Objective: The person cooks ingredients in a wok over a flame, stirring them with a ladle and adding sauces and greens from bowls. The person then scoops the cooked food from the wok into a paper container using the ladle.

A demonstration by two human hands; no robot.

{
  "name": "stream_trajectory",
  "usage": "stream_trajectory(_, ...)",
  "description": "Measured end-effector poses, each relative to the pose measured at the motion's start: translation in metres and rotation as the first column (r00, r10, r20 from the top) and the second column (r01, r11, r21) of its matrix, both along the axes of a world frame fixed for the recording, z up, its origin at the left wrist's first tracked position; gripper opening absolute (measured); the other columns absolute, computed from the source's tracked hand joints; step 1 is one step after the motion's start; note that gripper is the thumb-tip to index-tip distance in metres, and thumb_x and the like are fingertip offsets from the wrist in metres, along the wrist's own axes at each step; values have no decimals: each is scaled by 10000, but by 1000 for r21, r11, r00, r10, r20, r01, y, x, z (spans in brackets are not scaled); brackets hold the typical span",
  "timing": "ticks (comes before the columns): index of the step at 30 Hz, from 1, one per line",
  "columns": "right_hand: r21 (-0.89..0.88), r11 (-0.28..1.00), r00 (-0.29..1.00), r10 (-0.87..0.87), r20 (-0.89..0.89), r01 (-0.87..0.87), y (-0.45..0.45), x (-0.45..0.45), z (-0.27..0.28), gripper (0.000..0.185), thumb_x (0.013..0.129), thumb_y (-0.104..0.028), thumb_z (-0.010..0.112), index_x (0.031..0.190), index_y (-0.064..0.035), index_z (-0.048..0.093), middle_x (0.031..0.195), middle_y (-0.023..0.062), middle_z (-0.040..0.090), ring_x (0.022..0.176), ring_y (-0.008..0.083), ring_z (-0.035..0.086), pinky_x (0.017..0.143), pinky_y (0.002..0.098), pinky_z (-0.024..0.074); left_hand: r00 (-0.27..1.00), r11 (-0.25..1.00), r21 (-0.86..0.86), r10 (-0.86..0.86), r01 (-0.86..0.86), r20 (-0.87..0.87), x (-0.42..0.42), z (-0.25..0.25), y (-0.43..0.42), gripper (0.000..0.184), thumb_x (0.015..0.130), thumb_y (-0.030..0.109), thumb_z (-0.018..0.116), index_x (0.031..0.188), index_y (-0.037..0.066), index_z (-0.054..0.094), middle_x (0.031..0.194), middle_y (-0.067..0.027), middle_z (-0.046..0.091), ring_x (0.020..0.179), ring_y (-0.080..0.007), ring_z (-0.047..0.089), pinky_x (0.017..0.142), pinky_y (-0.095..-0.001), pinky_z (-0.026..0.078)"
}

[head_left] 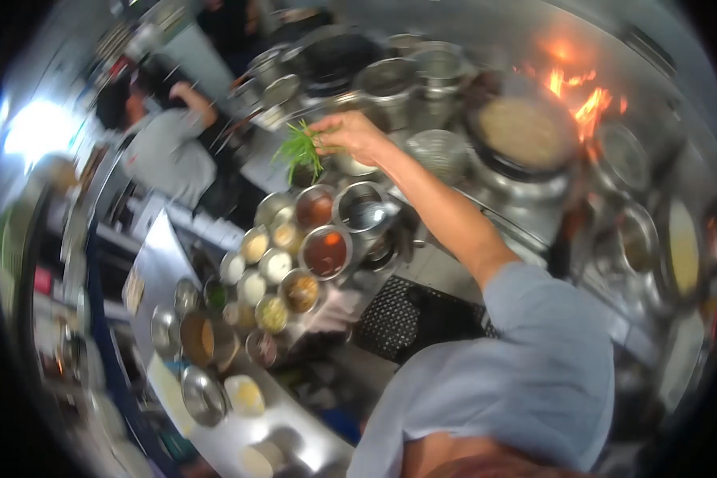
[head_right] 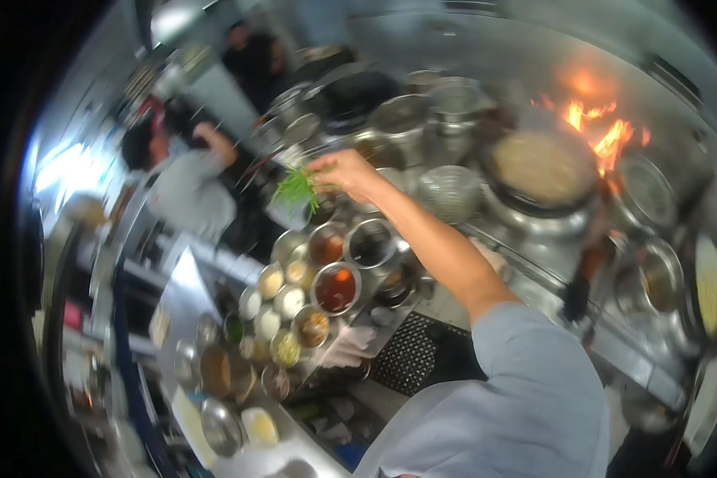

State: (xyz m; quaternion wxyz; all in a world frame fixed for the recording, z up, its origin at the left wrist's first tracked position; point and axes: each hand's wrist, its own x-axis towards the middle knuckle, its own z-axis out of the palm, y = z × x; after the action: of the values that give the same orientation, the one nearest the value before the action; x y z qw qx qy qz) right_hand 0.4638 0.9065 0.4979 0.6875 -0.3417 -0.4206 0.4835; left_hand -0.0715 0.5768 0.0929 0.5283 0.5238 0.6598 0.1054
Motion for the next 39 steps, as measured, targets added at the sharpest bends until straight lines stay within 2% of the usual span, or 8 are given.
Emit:
stream_trajectory(8,253,721,506,-651,566,645,-179,265,62,240,840,-153,671,1063,-73,710,955,75,720,774,163,681,705,274,543,989,992,13,-130,129,67,49,2,-10,299,858,209,558,1105,39,573,956,-118,629,887,-270,618,754,-404,505)
stream_trajectory(12,303,635,-51,-384,922,711,-200,367,17,271,866,-191,638,1114,-93,684,965,84,715,786,187,681,672,293,548,973,999,-40,-9,19,232,88,7,-30,296,841,205,575,1090,44,576,942,-115,626,886,-274,613,766,-413,501)
stream_trajectory(14,-63,591,375,-422,825,804,-204,398,6,303,878,-212,616,1162,-114,651,999,111,707,843,231,686,697,364,550,922,994,-91,86,-55,377,110,5,-34,295,833,203,583,1082,47,578,935,-114,624,885,-276,610,772,-417,500)
stream_trajectory(21,22,577,82,-154,985,816,-193,461,-31,381,898,-225,586,1246,-69,585,1000,137,702,865,251,673,682,378,549,887,979,-112,-103,170,450,132,-16,-28,301,869,136,520,1144,40,595,1090,-150,604,1032,-245,585,770,-366,512)
stream_trajectory(23,209,464,-60,-315,947,861,-195,465,-36,308,876,-171,541,1164,-137,642,1019,198,676,976,371,641,898,468,479,452,261,369,-508,892,-733,135,14,-42,341,863,171,547,1178,42,570,1086,-142,599,1022,-245,586,776,-373,513)
stream_trajectory(35,399,474,-333,-220,917,785,-208,491,-122,341,927,-268,473,1142,-40,607,902,176,687,800,333,661,755,452,521,102,-164,164,-329,973,-939,74,-13,-119,330,832,223,585,1095,26,620,1009,-170,641,862,-281,632,739,-423,520)
stream_trajectory(38,337,513,-345,-85,935,789,-185,474,-113,334,928,-297,497,1099,-50,642,917,156,694,814,304,663,770,424,518,588,708,-69,-633,703,-503,99,-11,-111,221,795,304,589,920,145,679,920,-129,674,836,-305,642,726,-449,516)
stream_trajectory(39,314,518,-349,-33,937,795,-172,467,-105,333,928,-307,504,1085,-54,654,922,149,696,819,295,664,775,414,517,525,601,51,-650,797,-550,85,-24,-106,237,787,353,588,899,167,686,893,-112,683,859,-309,648,758,-460,513)
